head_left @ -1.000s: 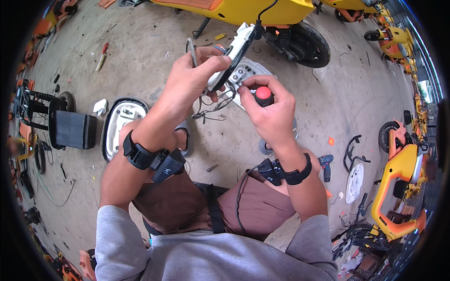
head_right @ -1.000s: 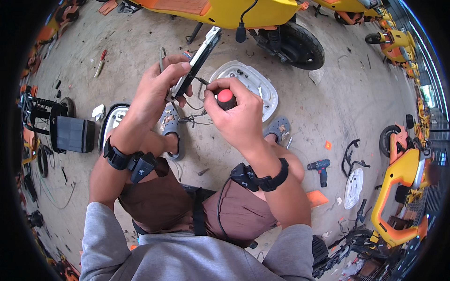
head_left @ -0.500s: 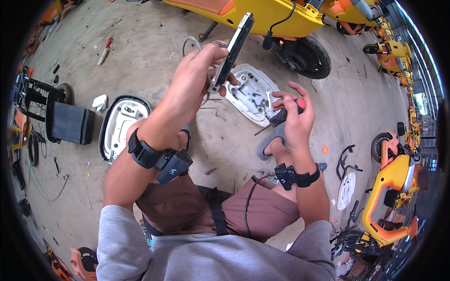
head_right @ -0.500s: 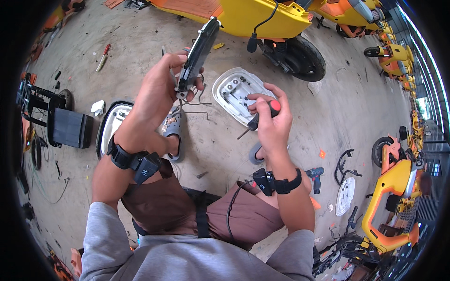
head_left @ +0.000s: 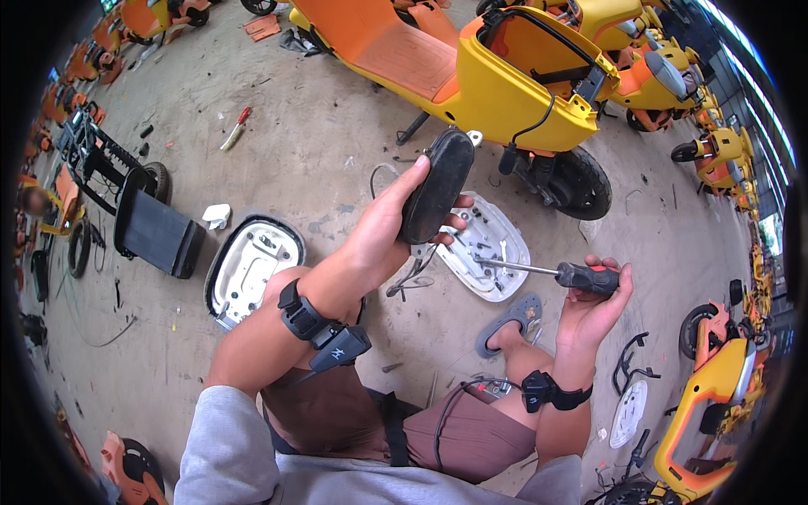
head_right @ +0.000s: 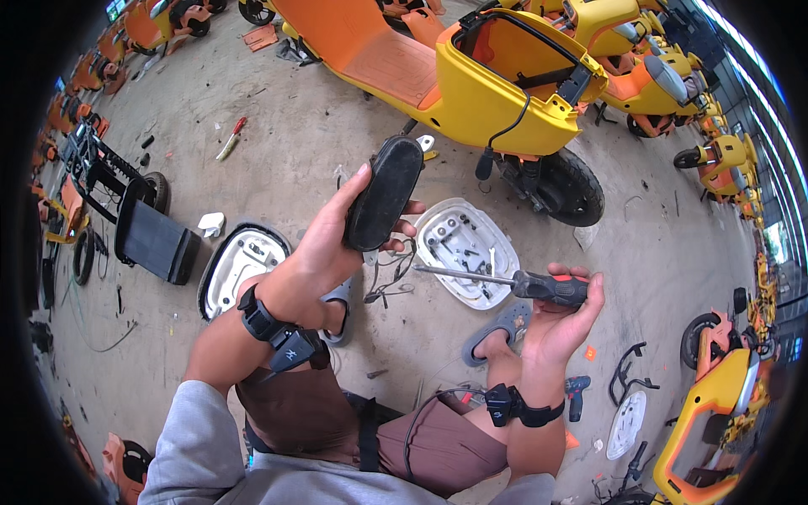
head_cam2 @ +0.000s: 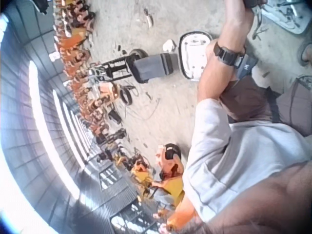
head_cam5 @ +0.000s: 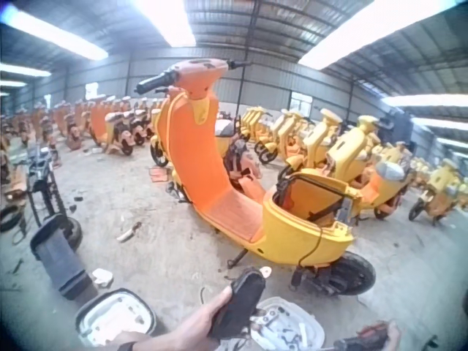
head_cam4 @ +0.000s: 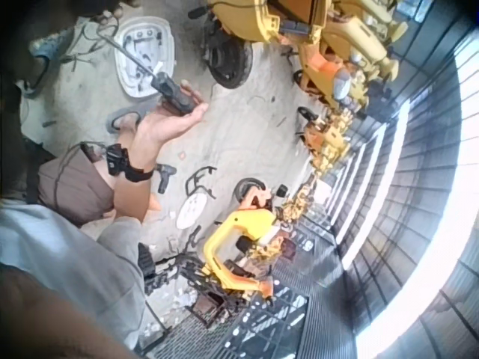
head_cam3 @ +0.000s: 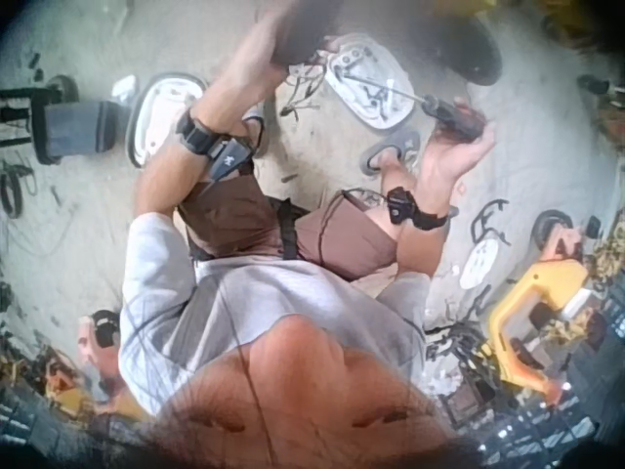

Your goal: The person sits on the floor and uses a screwdriver to remove screws from a scooter light assembly, eventually separating the black plastic cover from the internal light unit.

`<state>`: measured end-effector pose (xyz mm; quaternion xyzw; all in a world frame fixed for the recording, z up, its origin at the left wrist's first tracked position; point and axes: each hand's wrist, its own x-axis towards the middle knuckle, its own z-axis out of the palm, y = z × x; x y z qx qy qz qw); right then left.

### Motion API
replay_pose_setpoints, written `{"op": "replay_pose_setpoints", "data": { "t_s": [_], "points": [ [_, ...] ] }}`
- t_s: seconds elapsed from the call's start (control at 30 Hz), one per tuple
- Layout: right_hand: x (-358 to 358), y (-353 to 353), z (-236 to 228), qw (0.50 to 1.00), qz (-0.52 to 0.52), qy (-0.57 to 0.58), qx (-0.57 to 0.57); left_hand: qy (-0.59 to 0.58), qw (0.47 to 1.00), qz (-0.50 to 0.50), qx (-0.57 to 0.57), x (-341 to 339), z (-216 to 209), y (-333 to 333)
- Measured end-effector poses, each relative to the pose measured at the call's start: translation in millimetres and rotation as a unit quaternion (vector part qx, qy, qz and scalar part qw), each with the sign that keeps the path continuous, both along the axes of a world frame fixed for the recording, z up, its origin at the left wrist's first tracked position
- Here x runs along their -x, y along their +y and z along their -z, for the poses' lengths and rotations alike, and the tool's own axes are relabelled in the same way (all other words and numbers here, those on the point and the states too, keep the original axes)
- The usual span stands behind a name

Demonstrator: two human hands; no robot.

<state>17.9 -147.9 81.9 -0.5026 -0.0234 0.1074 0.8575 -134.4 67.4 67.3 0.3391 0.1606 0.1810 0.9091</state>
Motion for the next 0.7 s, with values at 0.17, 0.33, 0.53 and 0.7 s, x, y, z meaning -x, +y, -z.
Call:
{"op": "replay_pose_setpoints", "data": {
  "t_s": [0.17, 0.33, 0.53, 0.7],
  "points": [
    [3, -11, 10, 0.990, -0.101, -0.079, -0.059, -0.030, 0.999, 0.014, 0.006, -5, 0, -6],
    [11, -15, 11, 0.980, -0.126, -0.149, -0.040, -0.008, 0.998, 0.029, -0.047, -11, 3, -9],
    [13, -15, 8, 0.984, -0.093, -0.143, -0.051, -0.010, 0.999, 0.053, -0.002, -10, 2, -12],
    [12, -14, 8, 0.982, -0.084, -0.167, -0.025, 0.023, 0.997, 0.027, -0.062, -13, 4, -13]
  ]
}}
